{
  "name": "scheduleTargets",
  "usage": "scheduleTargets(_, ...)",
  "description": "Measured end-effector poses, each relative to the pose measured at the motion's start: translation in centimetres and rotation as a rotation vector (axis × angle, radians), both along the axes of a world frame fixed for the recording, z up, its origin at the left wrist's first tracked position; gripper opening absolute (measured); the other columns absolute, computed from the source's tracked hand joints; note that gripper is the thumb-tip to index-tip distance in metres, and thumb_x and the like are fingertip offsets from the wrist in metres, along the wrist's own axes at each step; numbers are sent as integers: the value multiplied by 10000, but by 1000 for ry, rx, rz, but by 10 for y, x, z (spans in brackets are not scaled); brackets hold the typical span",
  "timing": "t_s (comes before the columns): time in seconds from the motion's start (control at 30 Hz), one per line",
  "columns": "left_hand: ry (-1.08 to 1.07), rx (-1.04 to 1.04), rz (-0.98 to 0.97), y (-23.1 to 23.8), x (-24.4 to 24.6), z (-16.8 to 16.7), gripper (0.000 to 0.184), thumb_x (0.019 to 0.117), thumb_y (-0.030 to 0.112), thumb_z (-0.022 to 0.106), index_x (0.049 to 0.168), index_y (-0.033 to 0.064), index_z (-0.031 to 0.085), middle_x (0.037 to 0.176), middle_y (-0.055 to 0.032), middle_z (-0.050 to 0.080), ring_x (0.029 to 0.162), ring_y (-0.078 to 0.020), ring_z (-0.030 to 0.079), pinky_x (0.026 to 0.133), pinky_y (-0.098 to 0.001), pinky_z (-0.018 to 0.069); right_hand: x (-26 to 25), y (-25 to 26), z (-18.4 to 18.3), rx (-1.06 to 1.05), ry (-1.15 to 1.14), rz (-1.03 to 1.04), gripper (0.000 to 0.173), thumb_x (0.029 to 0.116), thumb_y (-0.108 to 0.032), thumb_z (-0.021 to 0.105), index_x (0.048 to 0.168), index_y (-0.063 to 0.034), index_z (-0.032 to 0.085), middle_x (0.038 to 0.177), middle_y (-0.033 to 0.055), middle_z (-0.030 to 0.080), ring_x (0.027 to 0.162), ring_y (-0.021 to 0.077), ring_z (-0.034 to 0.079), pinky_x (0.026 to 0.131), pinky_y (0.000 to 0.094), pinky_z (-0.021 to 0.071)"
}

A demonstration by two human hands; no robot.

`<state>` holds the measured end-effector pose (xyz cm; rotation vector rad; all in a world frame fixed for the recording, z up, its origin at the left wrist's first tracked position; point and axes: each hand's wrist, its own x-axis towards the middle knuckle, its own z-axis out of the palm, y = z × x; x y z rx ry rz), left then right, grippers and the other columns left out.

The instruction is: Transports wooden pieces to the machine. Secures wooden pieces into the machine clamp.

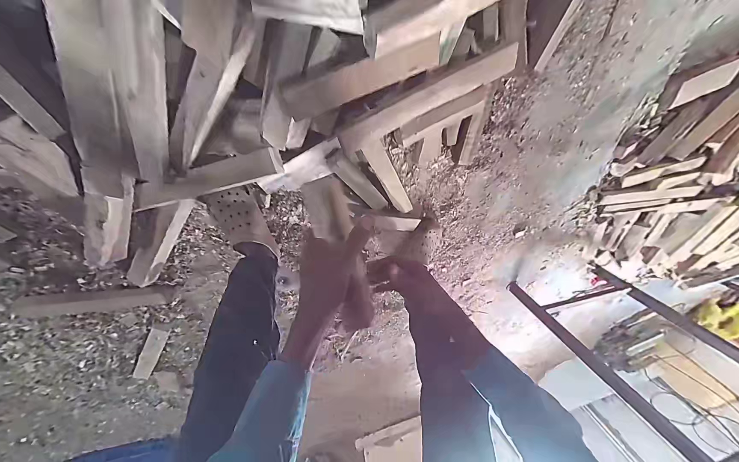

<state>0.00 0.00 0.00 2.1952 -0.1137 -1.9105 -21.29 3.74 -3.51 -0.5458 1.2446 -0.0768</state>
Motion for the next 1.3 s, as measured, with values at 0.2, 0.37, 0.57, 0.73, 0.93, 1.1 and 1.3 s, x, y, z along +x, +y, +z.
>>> scheduleTargets(0.2, 83, 96, 122, 44, 7, -1, 509, 952, 501, 689, 1293, 131, 610, 955, -87, 726, 805, -210, 726, 695, -407, 629, -31, 40, -164, -356, 720, 936, 823, 802, -218, 850, 1502, -18, 465, 1467, 344, 463, 1267, 554, 521, 992, 696, 464)
scheduleTargets(0.37, 18, 54, -17, 54, 19, 0, 538, 934, 607, 651, 1127, 105, 683, 903, -81, 715, 788, -206, 705, 701, -429, 609, -22, 39, -229, -676, 746, 1042, 433, 917, -64, 647, 1344, -15, 604, 1452, 277, 518, 1325, 502, 496, 1024, 658, 444)
scheduleTargets(0.57, 14, 53, -112, 64, 11, -5, 638, 935, 645, 619, 1303, 124, 600, 1070, -115, 699, 950, -244, 700, 801, -506, 590, 21, 15, -147, -459, 813, 979, 601, 890, -194, 724, 1375, 93, 514, 1394, 351, 518, 1299, 539, 497, 1014, 669, 433)
scheduleTargets(0.73, 131, 32, -75, 63, 13, 1, 581, 976, 544, 631, 1374, 127, 562, 1112, -119, 694, 978, -243, 696, 844, -491, 586, 52, -14, -164, -726, 810, 776, 626, 893, -164, 698, 1403, 117, 468, 1368, 343, 529, 1280, 510, 526, 1011, 615, 461)
scheduleTargets(0.93, 11, -39, 9, 68, 17, -2, 747, 950, 526, 678, 1542, 161, 405, 1336, -126, 623, 1159, -253, 642, 927, -513, 557, 93, -45, -207, -608, 831, 728, 626, 967, -74, 585, 1545, 24, 367, 1515, 264, 487, 1385, 412, 504, 1130, 542, 410)
scheduleTargets(1.1, -95, -57, 23, 76, 10, -2, 719, 1002, 508, 612, 1572, 229, 275, 1405, -119, 572, 1212, -273, 614, 945, -550, 543, 76, -43, -142, -548, 774, 641, 841, 794, -174, 824, 1499, -24, 392, 1216, 252, 658, 1107, 430, 666, 904, 611, 542)
scheduleTargets(1.3, 35, -118, 399, 74, 4, 8, 596, 1046, 648, 339, 1518, 286, 373, 1348, 2, 601, 1167, -144, 614, 928, -413, 556, 94, -13, 82, -554, 701, 473, 864, 774, -311, 831, 1453, -45, 367, 910, 119, 664, 743, 275, 687, 567, 481, 566)
